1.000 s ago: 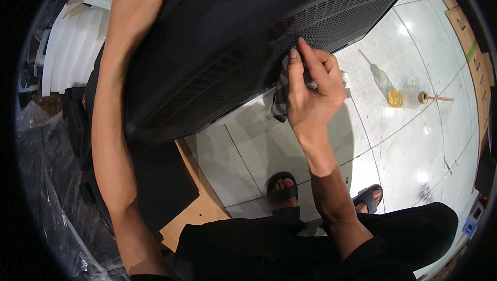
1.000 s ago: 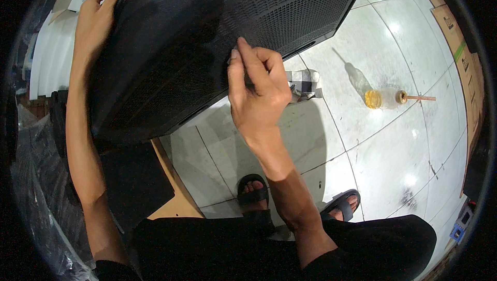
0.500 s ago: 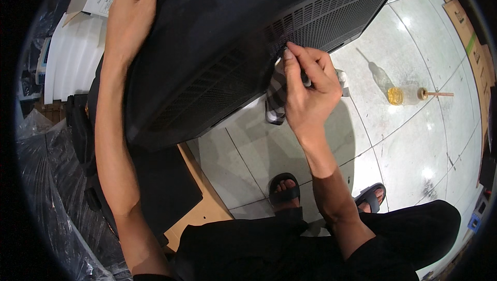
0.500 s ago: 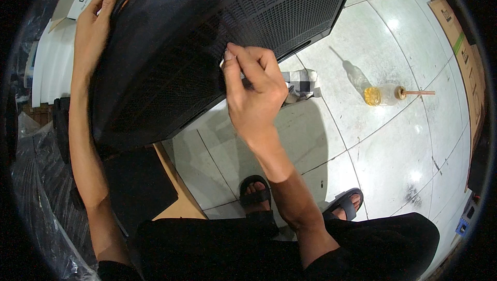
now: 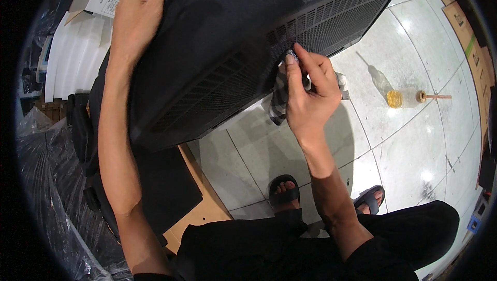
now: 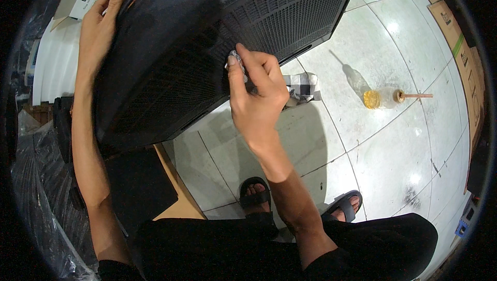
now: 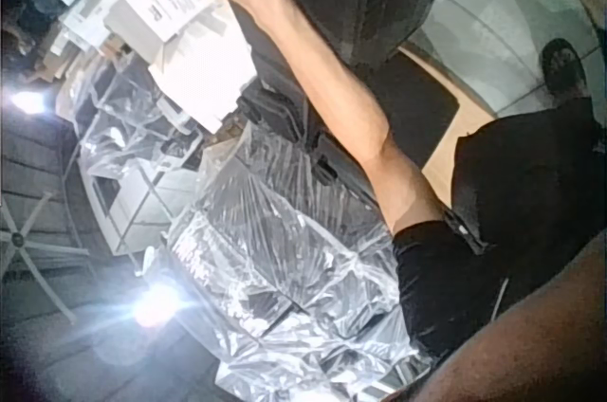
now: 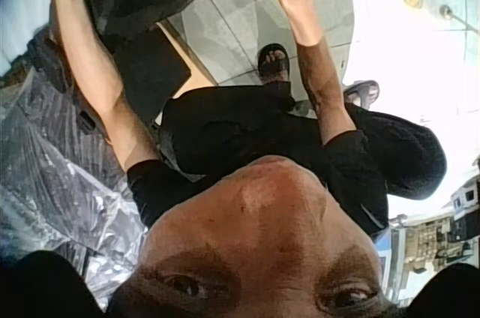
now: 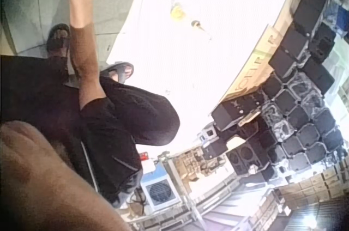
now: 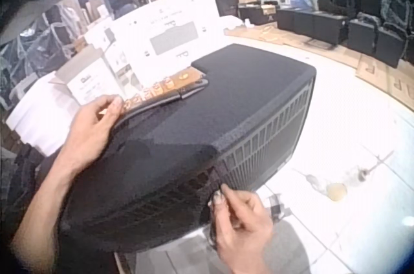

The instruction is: The person walks through a cluttered room and sits on the floor. They use a cloth and a liquid from a bottle to wipe the surface of a black speaker, focusing on the grille and edges.

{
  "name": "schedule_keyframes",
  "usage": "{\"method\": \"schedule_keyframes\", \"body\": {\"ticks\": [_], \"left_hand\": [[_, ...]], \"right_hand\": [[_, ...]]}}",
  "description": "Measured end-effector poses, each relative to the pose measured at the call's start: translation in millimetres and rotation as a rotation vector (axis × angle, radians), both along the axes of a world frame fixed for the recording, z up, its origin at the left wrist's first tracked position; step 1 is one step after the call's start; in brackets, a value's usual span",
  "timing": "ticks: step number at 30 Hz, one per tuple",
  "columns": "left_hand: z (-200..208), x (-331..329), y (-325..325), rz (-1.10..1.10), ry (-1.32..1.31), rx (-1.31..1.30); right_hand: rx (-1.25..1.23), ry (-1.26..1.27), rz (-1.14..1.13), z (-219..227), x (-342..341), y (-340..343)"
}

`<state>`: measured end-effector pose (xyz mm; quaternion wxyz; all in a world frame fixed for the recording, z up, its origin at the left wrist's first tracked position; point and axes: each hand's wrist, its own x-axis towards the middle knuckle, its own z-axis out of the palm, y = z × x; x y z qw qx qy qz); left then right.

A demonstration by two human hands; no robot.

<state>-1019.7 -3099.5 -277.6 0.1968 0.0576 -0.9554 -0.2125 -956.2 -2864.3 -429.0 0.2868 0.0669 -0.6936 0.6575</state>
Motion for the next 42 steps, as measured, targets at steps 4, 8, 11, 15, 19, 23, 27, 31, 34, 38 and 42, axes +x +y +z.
{"method": "schedule_keyframes", "body": {"ticks": [4, 8, 11, 15, 19, 23, 27, 31, 34, 38, 42], "left_hand": [[0.7, -1.6, -2.7, -0.025, -0.010, -0.025], [-0.3, 0.0, -0.8, -0.015, 0.021, -0.023], [3.3, 1.1, 1.7, 0.001, -0.002, -0.026], [1.3, 2.4, 4.1, 0.005, 0.002, -0.002], [1.2, 2.0, 6.7, 0.021, 0.001, 0.001], [2.8, 2.3, 4.1, 0.025, -0.021, 0.011], [1.7, 2.4, 6.5, 0.021, -0.006, -0.017], [2.1, 0.7, 5.8, 0.020, -0.017, 0.003], [0.3, 1.3, 3.5, 0.023, 0.006, -0.023], [0.8, 1.8, 4.0, 0.013, 0.007, -0.026], [-1.4, 1.4, 3.3, 0.024, 0.051, -0.082]], "right_hand": [[0.079, 0.119, -0.155, -6.3, -4.0, -13.0], [0.116, 0.144, -0.209, -4.4, -7.9, -12.9], [0.126, 0.159, -0.212, -4.4, -10.5, -13.8], [0.119, 0.100, -0.145, -1.8, -8.1, -12.8], [0.067, 0.124, -0.097, 0.3, -9.9, -5.4], [0.038, 0.038, -0.155, -2.0, -7.6, -2.3], [0.067, 0.038, -0.092, -1.5, -6.9, -1.2], [0.047, 0.051, -0.087, -2.0, -8.5, -4.7], [0.015, 0.023, -0.055, -2.4, -9.6, -4.8], [-0.025, -0.068, -0.010, 1.5, -12.5, -3.9], [-0.049, -0.074, 0.014, 1.0, -14.9, -6.4]]}}
